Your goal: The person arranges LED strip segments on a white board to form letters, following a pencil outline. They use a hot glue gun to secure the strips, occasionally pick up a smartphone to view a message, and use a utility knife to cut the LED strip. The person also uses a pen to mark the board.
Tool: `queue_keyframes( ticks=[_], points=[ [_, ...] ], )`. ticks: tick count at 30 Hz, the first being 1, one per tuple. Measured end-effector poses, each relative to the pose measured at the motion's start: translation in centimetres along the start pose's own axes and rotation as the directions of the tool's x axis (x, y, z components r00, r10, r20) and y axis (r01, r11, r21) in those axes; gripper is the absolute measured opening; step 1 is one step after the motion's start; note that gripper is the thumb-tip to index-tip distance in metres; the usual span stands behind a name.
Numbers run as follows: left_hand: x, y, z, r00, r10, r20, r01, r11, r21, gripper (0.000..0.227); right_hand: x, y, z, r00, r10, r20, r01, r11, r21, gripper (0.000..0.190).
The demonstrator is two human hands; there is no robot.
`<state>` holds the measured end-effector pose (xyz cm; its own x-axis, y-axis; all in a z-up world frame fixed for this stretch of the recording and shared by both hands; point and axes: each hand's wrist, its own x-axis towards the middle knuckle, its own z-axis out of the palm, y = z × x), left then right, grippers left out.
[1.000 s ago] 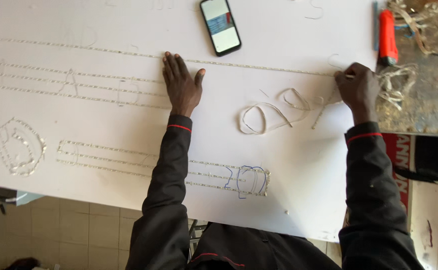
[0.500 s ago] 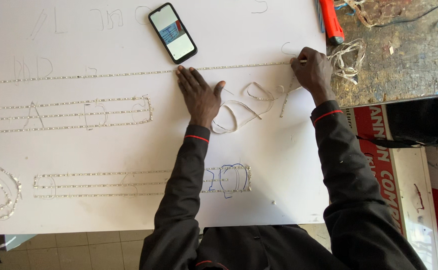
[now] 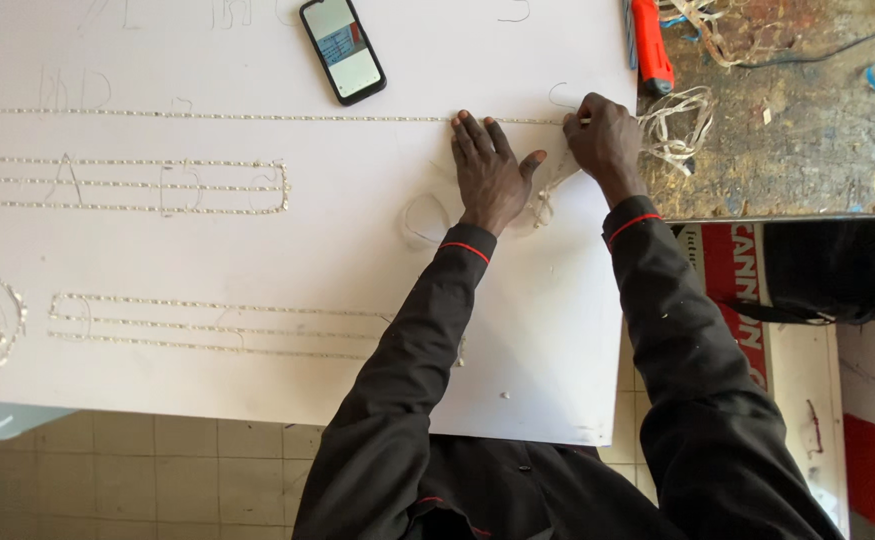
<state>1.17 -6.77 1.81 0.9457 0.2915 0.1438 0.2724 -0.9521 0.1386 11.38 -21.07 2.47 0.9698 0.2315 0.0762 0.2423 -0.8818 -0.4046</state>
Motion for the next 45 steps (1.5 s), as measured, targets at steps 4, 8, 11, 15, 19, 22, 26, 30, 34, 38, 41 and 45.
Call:
queue_keyframes(
  ticks=[4,8,11,15,19,22,26,30,34,38,41,45],
  points=[
    [-0.9,4.8,0.5,0.978,-0.018,-0.209,0.024,0.999,0.027,0.1,0.5,1.2,0.0,0.997,-0.051,0.055,0.051,0.999,0.0,0.02],
    [-1.3,7.7,0.7,0.965,-0.063,-0.254,0.068,0.998,0.011,0.089,0.4,2.2,-1.5,0.976,-0.191,0.101,0.189,0.981,0.03,0.024],
    [-2.7,8.8,-0.3,0.973,-0.126,-0.196,0.11,0.99,-0.088,0.09,-0.4,3.2,-3.7,0.948,-0.237,0.215,0.212,0.968,0.13,0.03],
    [-1.3,8.6,-2.1,0.981,-0.164,-0.107,0.147,0.978,-0.151,0.075,0.6,4.2,-5.1,0.902,-0.25,0.353,0.109,0.921,0.374,0.03],
    [-1.6,9.1,-2.9,0.978,-0.21,0.014,0.21,0.967,-0.144,0.072,0.8,4.7,-5.1,0.881,-0.326,0.344,0.229,0.928,0.293,0.03],
    [-2.0,9.4,-2.3,0.977,-0.209,0.039,0.212,0.969,-0.123,0.072,1.5,5.8,-4.1,0.871,-0.356,0.338,0.265,0.921,0.286,0.034],
    [-1.5,9.4,-0.5,0.974,-0.218,0.065,0.226,0.959,-0.173,0.065,2.5,6.7,-4.0,0.83,-0.41,0.377,0.281,0.893,0.353,0.037],
    [-0.8,9.3,0.3,0.971,-0.226,0.075,0.236,0.953,-0.191,0.059,4.3,8.0,-2.4,0.78,-0.473,0.41,0.305,0.859,0.412,0.034],
    [-0.4,9.2,1.3,0.961,-0.261,0.093,0.275,0.937,-0.214,0.059,6.2,7.7,-2.5,0.675,-0.585,0.45,0.463,0.81,0.36,0.035],
    [0.3,9.3,2.1,0.94,-0.333,0.078,0.341,0.897,-0.282,0.055,8.0,8.0,-3.3,0.552,-0.577,0.601,0.363,0.816,0.45,0.034],
    [0.6,10.4,2.6,0.911,-0.411,0.032,0.402,0.867,-0.296,0.059,8.9,9.6,-2.0,0.501,-0.613,0.611,0.321,0.787,0.526,0.037],
    [1.8,11.4,2.7,0.868,-0.496,0.003,0.473,0.826,-0.306,0.064,9.5,10.3,-1.9,0.453,-0.637,0.624,0.204,0.756,0.622,0.03]
  ],
)
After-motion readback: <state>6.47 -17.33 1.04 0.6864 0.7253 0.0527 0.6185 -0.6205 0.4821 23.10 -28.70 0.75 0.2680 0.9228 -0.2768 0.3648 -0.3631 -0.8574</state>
